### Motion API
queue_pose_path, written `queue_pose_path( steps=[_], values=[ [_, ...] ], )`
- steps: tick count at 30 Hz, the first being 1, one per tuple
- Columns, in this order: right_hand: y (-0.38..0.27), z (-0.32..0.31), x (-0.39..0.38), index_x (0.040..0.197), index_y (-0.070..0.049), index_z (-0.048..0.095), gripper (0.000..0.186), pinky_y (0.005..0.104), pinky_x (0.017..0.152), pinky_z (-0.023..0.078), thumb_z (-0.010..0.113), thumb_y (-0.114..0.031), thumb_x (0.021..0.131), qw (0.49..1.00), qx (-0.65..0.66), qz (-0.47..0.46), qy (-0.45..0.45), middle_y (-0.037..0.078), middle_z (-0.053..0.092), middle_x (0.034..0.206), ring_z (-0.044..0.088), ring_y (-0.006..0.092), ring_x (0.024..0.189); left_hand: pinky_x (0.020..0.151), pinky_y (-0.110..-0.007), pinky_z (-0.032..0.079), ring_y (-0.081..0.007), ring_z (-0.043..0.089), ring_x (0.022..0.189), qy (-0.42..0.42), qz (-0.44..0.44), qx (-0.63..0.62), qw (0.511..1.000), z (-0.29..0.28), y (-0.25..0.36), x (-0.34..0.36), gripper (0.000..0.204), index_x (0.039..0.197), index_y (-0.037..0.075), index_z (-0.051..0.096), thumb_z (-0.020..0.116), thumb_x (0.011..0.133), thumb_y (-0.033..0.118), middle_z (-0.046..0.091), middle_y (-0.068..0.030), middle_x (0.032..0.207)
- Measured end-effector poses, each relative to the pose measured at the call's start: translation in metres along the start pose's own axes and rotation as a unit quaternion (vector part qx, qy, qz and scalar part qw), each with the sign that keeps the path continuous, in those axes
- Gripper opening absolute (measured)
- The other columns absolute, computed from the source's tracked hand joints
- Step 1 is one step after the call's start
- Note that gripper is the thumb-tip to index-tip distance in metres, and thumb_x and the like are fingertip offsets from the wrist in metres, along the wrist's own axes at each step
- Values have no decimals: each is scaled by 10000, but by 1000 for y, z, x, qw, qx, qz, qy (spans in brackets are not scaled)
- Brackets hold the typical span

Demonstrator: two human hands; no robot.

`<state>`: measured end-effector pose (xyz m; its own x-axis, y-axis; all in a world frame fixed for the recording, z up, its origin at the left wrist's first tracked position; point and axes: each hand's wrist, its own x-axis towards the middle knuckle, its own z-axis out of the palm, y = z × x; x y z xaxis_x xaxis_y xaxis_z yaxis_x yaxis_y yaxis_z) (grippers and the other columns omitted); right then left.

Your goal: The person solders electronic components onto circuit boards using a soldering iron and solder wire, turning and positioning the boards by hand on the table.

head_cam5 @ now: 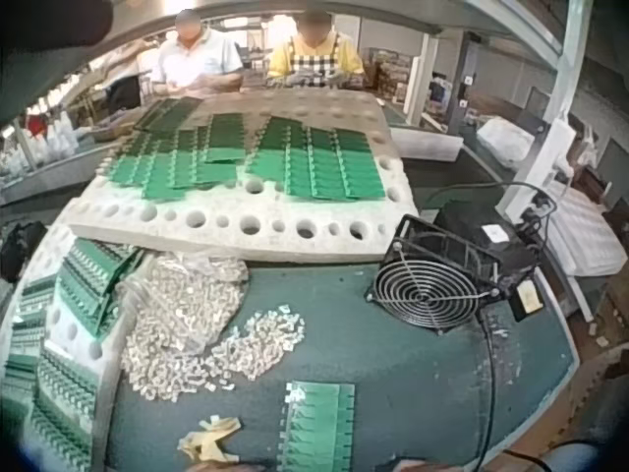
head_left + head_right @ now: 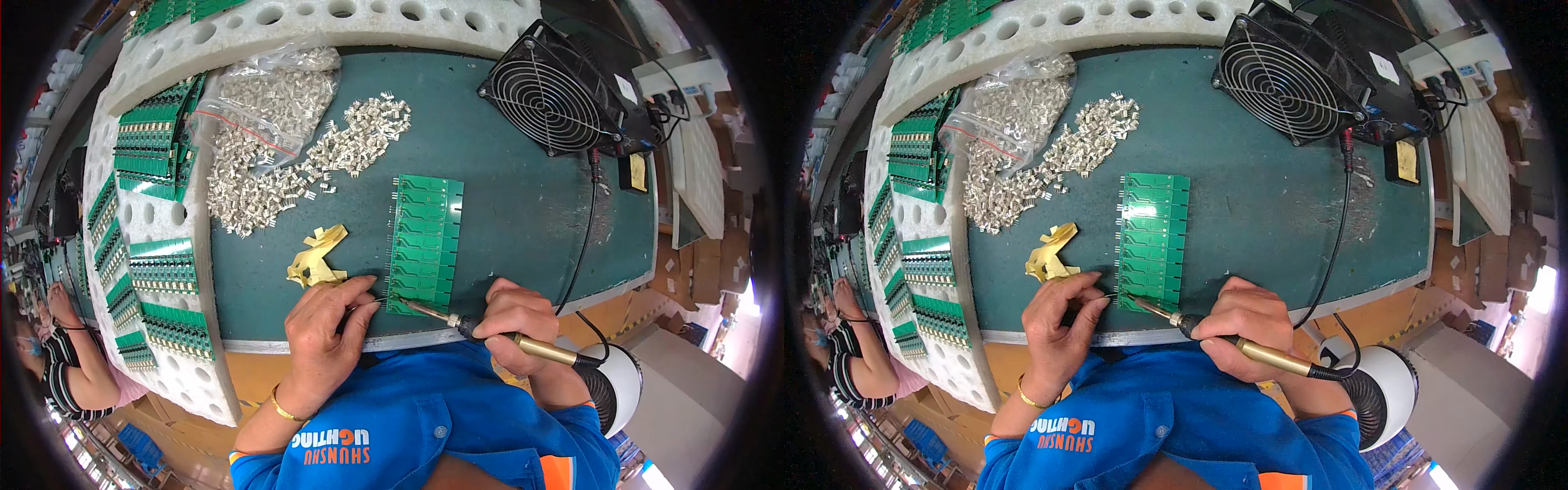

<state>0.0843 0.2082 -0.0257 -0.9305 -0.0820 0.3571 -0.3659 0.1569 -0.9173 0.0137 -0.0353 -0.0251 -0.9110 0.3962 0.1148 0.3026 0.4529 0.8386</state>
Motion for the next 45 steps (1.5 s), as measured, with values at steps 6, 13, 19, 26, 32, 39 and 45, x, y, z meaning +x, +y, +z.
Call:
queue_pose_path(
  steps=[6,13,19,26,32,39,45],
  values=[
    [1,2,0,848,-26,670,140,332,544,383,705,-47,714,1000,1,0,-1,63,608,648,538,195,520,647,-325,506,-224,636,695,-3,11,5,1000,1,-1,0,298,1006,12,689,753,720,-41,689,-73,766],
    [2,4,0,851,-25,671,142,332,544,387,705,-48,715,1000,4,4,0,64,604,646,535,199,517,637,-325,502,-221,625,678,-11,25,12,1000,0,0,3,309,1009,23,693,753,713,-43,688,-65,764],
    [3,6,-1,858,-29,671,144,329,538,388,704,-49,720,1000,1,2,7,65,606,647,535,198,516,625,-322,494,-219,617,664,-16,26,13,999,0,-1,4,327,1021,31,694,752,709,-43,683,-57,754],
    [2,7,-1,864,-31,672,149,325,533,387,704,-43,718,1000,-15,-9,-1,61,611,646,539,194,513,625,-323,491,-219,610,652,-13,35,19,999,1,0,5,330,1026,33,692,751,710,-40,677,-57,744],
    [0,8,-2,867,-31,672,163,322,526,382,705,-28,708,1000,-26,-17,1,58,610,640,539,189,505,661,-311,491,-213,635,695,-29,36,21,999,-1,-1,4,332,1035,6,674,753,716,-46,693,-78,781],
    [-1,10,-2,868,-33,666,176,321,515,377,710,-21,697,999,-36,-34,-1,53,609,640,544,185,504,654,-313,491,-217,633,692,-29,42,19,999,-1,-3,3,327,1027,9,674,756,715,-42,692,-82,778],
    [-5,11,-1,878,-44,665,173,318,509,379,718,-41,713,997,-59,-40,-16,46,598,640,550,180,506,637,-313,486,-219,623,682,-22,56,18,998,0,-3,3,324,1027,8,670,751,718,-46,685,-81,769]
  ],
)
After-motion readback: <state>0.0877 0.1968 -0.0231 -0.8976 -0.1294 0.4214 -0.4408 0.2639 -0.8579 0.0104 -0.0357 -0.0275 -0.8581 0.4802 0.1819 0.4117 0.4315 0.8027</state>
